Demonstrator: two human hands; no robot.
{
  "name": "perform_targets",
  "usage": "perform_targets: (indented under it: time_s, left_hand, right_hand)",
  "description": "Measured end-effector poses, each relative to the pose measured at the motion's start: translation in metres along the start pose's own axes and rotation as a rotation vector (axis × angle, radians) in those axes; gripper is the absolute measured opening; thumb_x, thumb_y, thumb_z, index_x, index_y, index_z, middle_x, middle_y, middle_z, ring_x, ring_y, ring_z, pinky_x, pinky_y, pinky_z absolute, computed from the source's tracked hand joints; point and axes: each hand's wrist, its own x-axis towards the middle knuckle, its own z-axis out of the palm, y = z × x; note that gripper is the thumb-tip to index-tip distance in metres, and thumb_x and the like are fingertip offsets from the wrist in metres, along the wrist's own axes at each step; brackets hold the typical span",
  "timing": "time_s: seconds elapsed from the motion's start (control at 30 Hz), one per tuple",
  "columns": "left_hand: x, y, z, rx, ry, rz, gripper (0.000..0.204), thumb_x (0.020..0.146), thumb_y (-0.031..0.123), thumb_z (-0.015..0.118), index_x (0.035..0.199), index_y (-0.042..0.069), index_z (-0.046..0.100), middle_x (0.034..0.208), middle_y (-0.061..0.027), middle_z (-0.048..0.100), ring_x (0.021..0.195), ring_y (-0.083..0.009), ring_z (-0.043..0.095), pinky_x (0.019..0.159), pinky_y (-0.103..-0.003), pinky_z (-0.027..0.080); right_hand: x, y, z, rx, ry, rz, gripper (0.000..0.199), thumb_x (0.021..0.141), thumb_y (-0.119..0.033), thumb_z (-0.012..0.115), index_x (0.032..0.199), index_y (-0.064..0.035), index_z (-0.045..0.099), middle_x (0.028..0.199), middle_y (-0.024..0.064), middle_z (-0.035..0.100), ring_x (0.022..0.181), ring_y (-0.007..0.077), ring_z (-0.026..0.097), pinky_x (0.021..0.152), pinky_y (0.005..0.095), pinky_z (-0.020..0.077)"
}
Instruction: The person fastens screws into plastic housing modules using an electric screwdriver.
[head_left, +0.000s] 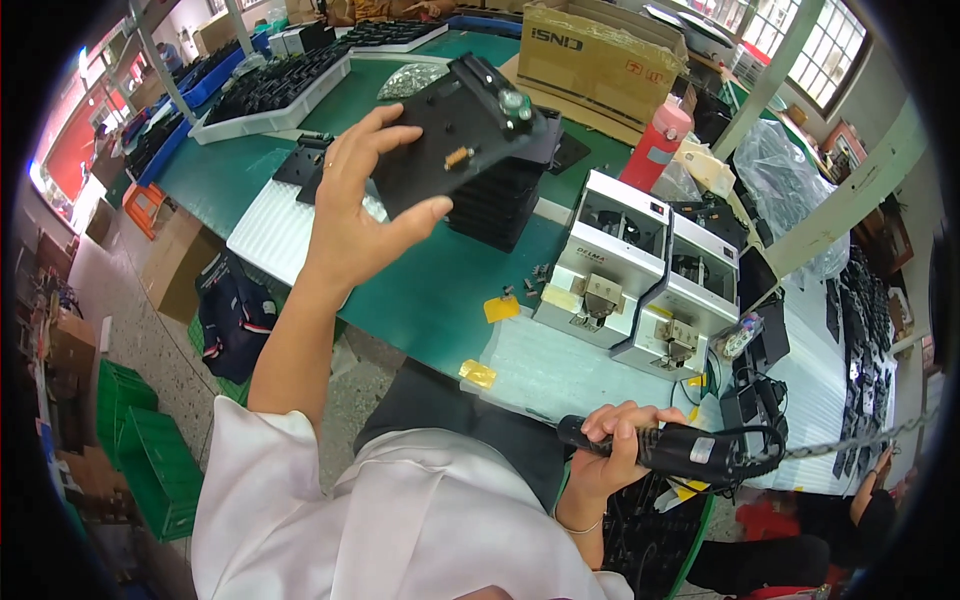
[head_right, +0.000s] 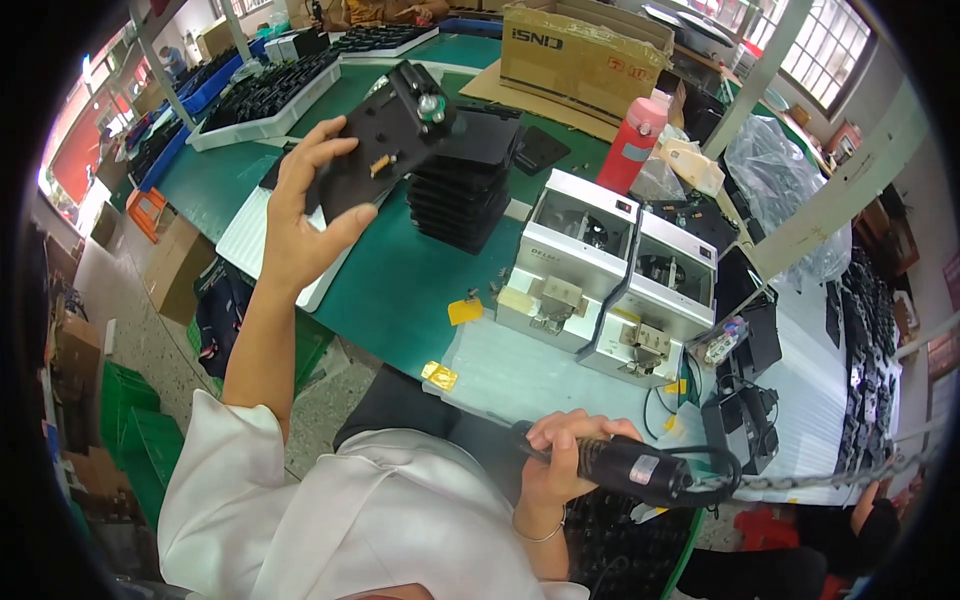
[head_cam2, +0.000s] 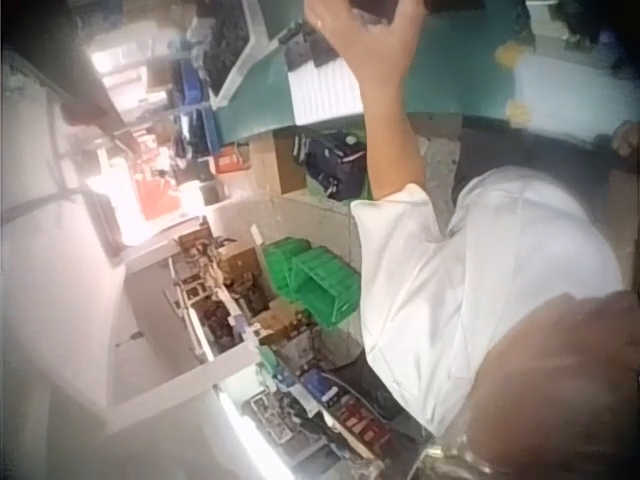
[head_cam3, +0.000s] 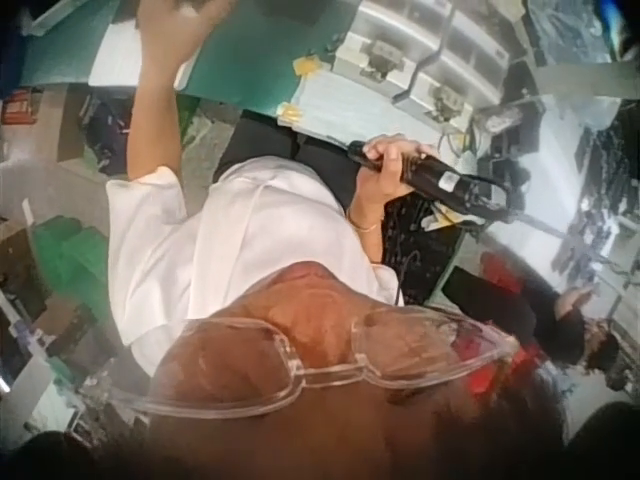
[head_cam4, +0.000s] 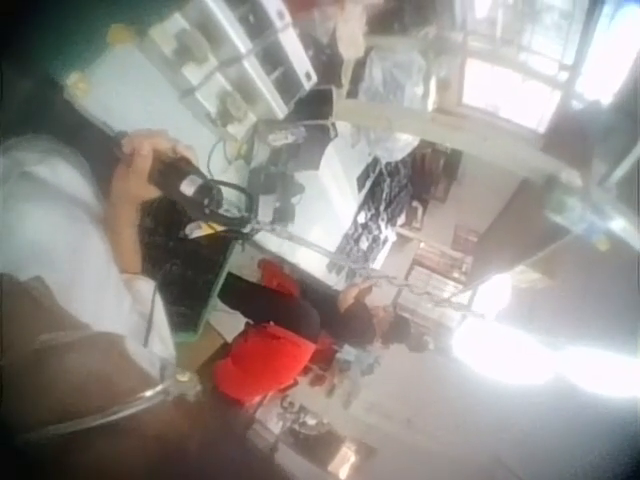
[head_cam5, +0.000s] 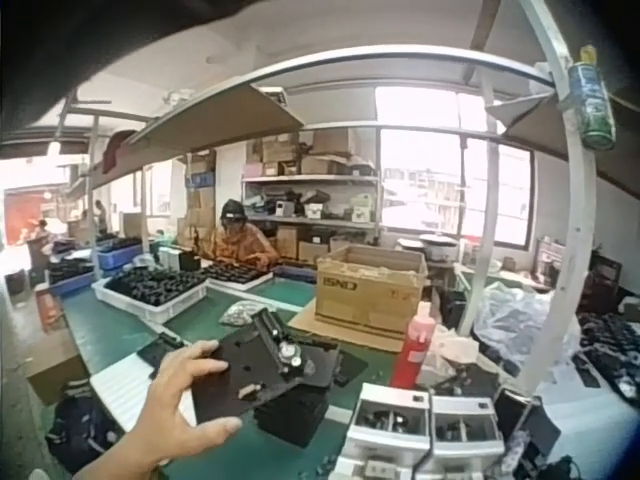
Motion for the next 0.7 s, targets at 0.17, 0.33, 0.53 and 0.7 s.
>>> perform_targets:
  time_s: [0.17,0.33,0.53,0.7]
  left_hand:
    - [-0.070,0.011,-0.015,0.226,-0.171,-0.021,0.059,0.058,0.030,0.081,0.108,0.006,0.061,0.126,-0.0163,0.053,0.117,-0.0364,0.046,0.100,-0.045,0.036]
    - [-0.155,-0.007,0.003,0.276,-0.236,-0.343,0.055,0.055,0.029,0.082,0.101,0.009,0.061,0.121,-0.0123,0.050,0.115,-0.0340,0.043,0.095,-0.045,0.036]
    - [-0.165,-0.008,0.041,0.450,-0.201,-0.448,0.056,0.059,0.038,0.082,0.103,0.011,0.060,0.121,-0.0116,0.049,0.117,-0.0324,0.042,0.095,-0.046,0.032]
    - [-0.173,-0.015,0.037,0.467,-0.344,-0.399,0.067,0.065,0.055,0.076,0.114,0.012,0.060,0.128,-0.0127,0.046,0.122,-0.0329,0.039,0.097,-0.049,0.025]
  right_hand:
    - [0.004,-0.002,-0.011,-0.074,0.072,-0.030,0.042,0.080,-0.002,0.059,0.114,-0.0067,0.035,0.061,0.0052,0.048,0.048,0.0142,0.045,0.044,0.0292,0.0457]
    - [0.016,0.004,-0.014,-0.021,0.006,0.010,0.043,0.082,-0.001,0.057,0.118,-0.0061,0.035,0.064,0.0049,0.046,0.049,0.0143,0.044,0.045,0.0291,0.0454]
    - [0.014,0.012,-0.007,-0.092,-0.049,0.017,0.042,0.083,-0.004,0.060,0.117,-0.0074,0.037,0.066,0.0039,0.045,0.050,0.0132,0.043,0.043,0.0277,0.0416]
    - [0.012,0.018,-0.009,-0.185,-0.019,0.016,0.041,0.083,-0.003,0.059,0.118,-0.0070,0.038,0.069,0.0008,0.044,0.055,0.0121,0.044,0.045,0.0263,0.0411]
